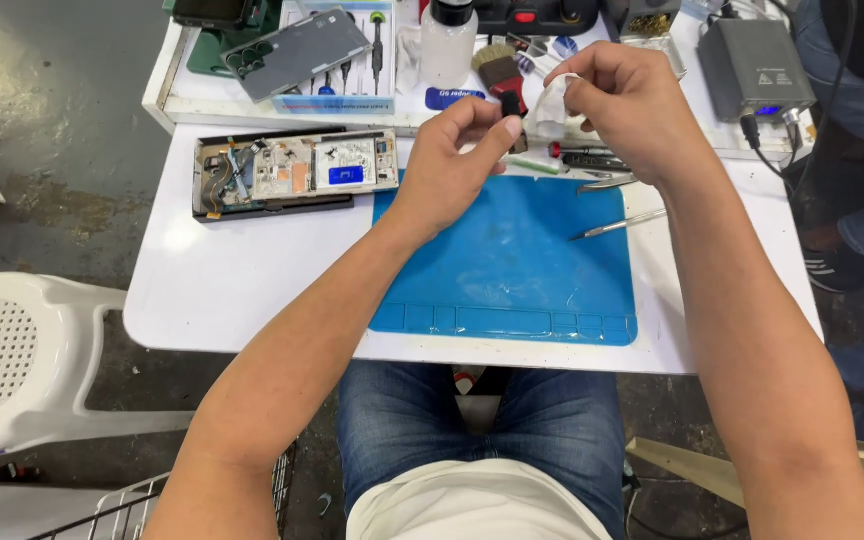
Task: Cleaning a small electronic component and a mobile phone frame using a toothbrush, cleaning liquid, and a cloth at a repair station.
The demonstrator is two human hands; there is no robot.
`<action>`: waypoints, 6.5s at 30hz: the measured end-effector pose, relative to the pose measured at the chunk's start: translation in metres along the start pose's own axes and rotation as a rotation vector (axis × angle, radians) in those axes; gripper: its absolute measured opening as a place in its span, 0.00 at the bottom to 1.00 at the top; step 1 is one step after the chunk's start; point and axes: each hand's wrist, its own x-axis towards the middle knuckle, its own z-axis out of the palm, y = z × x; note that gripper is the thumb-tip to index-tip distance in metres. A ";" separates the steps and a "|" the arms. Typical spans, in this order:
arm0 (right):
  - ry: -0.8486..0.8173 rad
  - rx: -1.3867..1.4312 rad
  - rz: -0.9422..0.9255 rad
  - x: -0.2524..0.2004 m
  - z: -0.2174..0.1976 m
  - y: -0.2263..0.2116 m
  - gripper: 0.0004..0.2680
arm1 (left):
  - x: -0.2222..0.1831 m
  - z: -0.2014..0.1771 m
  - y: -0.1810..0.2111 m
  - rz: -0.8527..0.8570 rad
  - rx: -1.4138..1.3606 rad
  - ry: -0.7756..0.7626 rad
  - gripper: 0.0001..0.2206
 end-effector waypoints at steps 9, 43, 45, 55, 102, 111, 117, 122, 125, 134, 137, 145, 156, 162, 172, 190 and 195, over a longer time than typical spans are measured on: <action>-0.074 0.071 0.151 -0.025 0.006 -0.031 0.04 | -0.003 0.002 0.009 0.018 -0.044 -0.074 0.09; 0.169 -0.298 0.012 0.056 -0.011 0.004 0.06 | -0.004 -0.001 -0.007 0.194 0.514 -0.131 0.05; -0.071 -0.490 0.145 0.057 -0.008 -0.019 0.10 | -0.004 -0.003 -0.013 0.270 0.550 -0.149 0.07; -0.046 -0.762 -0.655 0.076 0.090 -0.096 0.09 | -0.004 0.002 -0.013 0.206 0.676 -0.222 0.06; -0.210 0.190 0.116 -0.036 -0.013 0.002 0.14 | -0.003 0.001 -0.004 -0.269 -0.263 -0.165 0.09; -0.260 0.469 0.272 -0.030 0.017 0.013 0.09 | -0.001 0.000 0.001 -0.266 -0.212 -0.152 0.09; -0.264 0.562 0.350 -0.037 0.020 -0.023 0.08 | 0.002 -0.004 0.003 -0.245 -0.222 -0.108 0.09; -0.242 0.726 0.374 -0.033 0.024 -0.003 0.09 | 0.002 -0.001 0.007 -0.306 -0.213 -0.063 0.12; -0.219 0.858 0.403 -0.027 0.023 0.014 0.10 | 0.007 -0.004 -0.001 -0.407 -0.275 -0.007 0.17; 0.115 0.856 0.454 0.006 0.018 -0.006 0.06 | 0.008 -0.003 -0.001 -0.491 -0.329 -0.010 0.20; 0.203 0.567 0.308 0.046 0.021 -0.007 0.05 | 0.006 0.001 0.002 -0.519 -0.261 -0.045 0.17; 0.033 -0.460 -0.453 0.104 0.037 -0.033 0.22 | 0.002 -0.001 0.011 -0.506 -0.196 -0.104 0.18; 0.155 -0.842 -0.718 0.101 0.051 -0.032 0.12 | 0.001 0.000 0.017 -0.486 -0.140 -0.141 0.17; 0.161 -0.838 -0.852 0.115 0.048 -0.018 0.10 | 0.004 0.000 -0.002 -0.413 -0.158 -0.118 0.13; 0.060 -0.872 -0.722 0.115 0.049 -0.004 0.19 | 0.009 0.002 -0.007 -0.538 -0.360 0.036 0.24; 0.016 -0.900 -0.412 0.109 0.049 -0.023 0.13 | 0.012 -0.005 -0.003 -0.553 -0.478 0.045 0.18; 0.102 -0.818 -0.729 0.118 0.054 -0.004 0.17 | 0.012 -0.004 -0.003 -0.457 -0.504 0.035 0.16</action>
